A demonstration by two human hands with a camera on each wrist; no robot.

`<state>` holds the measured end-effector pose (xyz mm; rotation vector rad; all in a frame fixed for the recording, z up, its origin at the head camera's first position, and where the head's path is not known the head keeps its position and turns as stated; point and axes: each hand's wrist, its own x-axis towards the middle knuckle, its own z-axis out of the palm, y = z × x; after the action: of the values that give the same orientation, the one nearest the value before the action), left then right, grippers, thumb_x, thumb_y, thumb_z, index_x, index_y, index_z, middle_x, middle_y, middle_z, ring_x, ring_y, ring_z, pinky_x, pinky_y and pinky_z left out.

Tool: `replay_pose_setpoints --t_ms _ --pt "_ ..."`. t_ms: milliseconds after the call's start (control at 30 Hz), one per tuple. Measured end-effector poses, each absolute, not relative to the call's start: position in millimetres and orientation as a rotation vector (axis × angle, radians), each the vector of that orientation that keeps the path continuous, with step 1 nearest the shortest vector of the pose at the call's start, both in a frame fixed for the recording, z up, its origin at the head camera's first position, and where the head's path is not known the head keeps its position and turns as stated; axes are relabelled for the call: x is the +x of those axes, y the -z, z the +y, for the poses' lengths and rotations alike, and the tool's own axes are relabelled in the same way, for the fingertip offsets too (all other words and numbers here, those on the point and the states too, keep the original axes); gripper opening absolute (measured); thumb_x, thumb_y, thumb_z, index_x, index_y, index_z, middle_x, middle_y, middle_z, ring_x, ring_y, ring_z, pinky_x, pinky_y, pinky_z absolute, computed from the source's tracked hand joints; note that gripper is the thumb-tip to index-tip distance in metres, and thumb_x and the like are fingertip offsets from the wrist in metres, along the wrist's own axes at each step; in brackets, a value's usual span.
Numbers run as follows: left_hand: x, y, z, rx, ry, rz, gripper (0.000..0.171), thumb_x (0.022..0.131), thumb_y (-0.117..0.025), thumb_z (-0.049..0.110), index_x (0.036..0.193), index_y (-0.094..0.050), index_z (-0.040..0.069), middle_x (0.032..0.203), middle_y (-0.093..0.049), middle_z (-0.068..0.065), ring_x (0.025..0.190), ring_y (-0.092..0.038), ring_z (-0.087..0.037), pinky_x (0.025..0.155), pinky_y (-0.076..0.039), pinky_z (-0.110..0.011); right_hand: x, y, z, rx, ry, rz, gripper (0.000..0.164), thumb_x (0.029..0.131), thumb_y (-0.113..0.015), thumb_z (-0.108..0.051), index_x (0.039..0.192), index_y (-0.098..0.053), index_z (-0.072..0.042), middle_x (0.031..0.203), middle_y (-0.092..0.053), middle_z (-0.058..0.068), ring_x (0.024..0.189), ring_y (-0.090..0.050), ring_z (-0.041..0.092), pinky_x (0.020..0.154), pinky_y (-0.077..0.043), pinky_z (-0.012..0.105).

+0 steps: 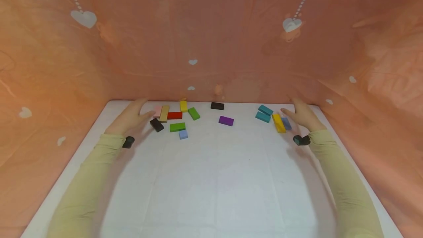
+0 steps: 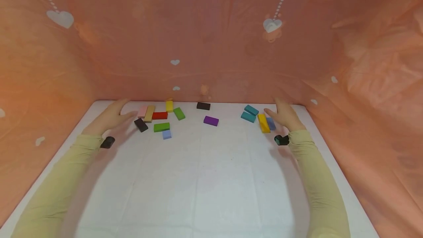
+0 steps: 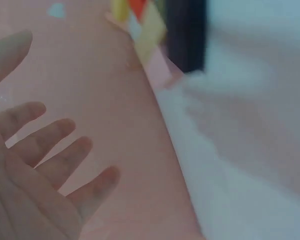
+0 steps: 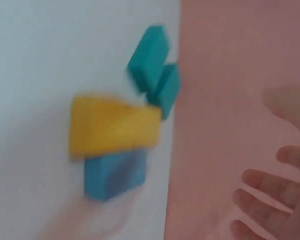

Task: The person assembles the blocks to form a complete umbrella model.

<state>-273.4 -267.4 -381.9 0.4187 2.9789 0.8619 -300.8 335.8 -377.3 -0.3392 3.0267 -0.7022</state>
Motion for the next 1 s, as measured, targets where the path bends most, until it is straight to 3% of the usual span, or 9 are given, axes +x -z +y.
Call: replay_pose_setpoints --t_ms 167,300,533,733,833,1000 --pt "-276.7 375.7 -260.3 0.405 -1.099 2.870 0.074 0.095 -0.056 0.043 0.147 -0.027 0.000 0.147 -0.031 -0.026 0.132 -0.031 -0.045 0.103 -0.030 -0.060 -297.7 371.1 326.5 -0.281 1.016 2.954 0.068 0.098 -0.052 -0.039 0.146 -0.027 0.003 0.136 -0.042 0.030 0.122 -0.040 0.047 0.100 -0.035 0.060" --pt "-277.2 374.8 -255.8 0.429 -1.284 2.767 0.065 0.096 -0.057 0.036 0.144 -0.034 -0.001 0.144 -0.036 -0.025 0.129 -0.036 -0.045 0.102 -0.033 -0.058 -294.7 367.2 318.1 -0.248 1.170 2.914 0.063 0.099 -0.052 -0.037 0.144 -0.033 0.003 0.133 -0.045 0.028 0.121 -0.042 0.045 0.099 -0.037 0.058" --pt "-276.5 372.8 -247.9 0.388 -1.463 2.599 0.061 0.099 -0.053 0.032 0.145 -0.032 -0.002 0.145 -0.037 -0.023 0.125 -0.041 -0.042 0.100 -0.037 -0.057 -292.8 361.7 299.5 -0.249 1.387 2.820 0.054 0.101 -0.048 -0.031 0.144 -0.037 0.000 0.133 -0.047 0.026 0.115 -0.049 0.038 0.097 -0.042 0.048" --pt "-267.6 360.0 -234.4 0.382 -1.529 2.496 0.054 0.099 -0.053 0.026 0.142 -0.037 -0.005 0.144 -0.038 -0.025 0.120 -0.045 -0.041 0.100 -0.038 -0.055 -294.1 363.4 283.8 -0.216 1.612 2.606 0.055 0.101 -0.048 -0.034 0.144 -0.037 -0.002 0.137 -0.044 0.021 0.114 -0.049 0.029 0.103 -0.037 0.047" --pt "-263.7 356.1 -228.9 0.385 -1.568 2.442 0.051 0.099 -0.052 0.020 0.141 -0.038 -0.005 0.143 -0.038 -0.026 0.119 -0.044 -0.043 0.101 -0.035 -0.056 -293.7 364.8 276.1 -0.200 1.674 2.520 0.057 0.100 -0.048 -0.035 0.144 -0.036 -0.001 0.140 -0.041 0.019 0.118 -0.047 0.032 0.106 -0.033 0.050" --pt "-277.3 378.2 -230.1 0.404 -1.620 2.403 0.050 0.099 -0.053 0.022 0.141 -0.040 -0.002 0.141 -0.041 -0.025 0.121 -0.043 -0.041 0.102 -0.034 -0.056 -288.2 361.9 261.1 -0.227 1.708 2.451 0.054 0.101 -0.049 -0.030 0.141 -0.037 0.003 0.138 -0.042 0.020 0.112 -0.050 0.025 0.105 -0.035 0.044"
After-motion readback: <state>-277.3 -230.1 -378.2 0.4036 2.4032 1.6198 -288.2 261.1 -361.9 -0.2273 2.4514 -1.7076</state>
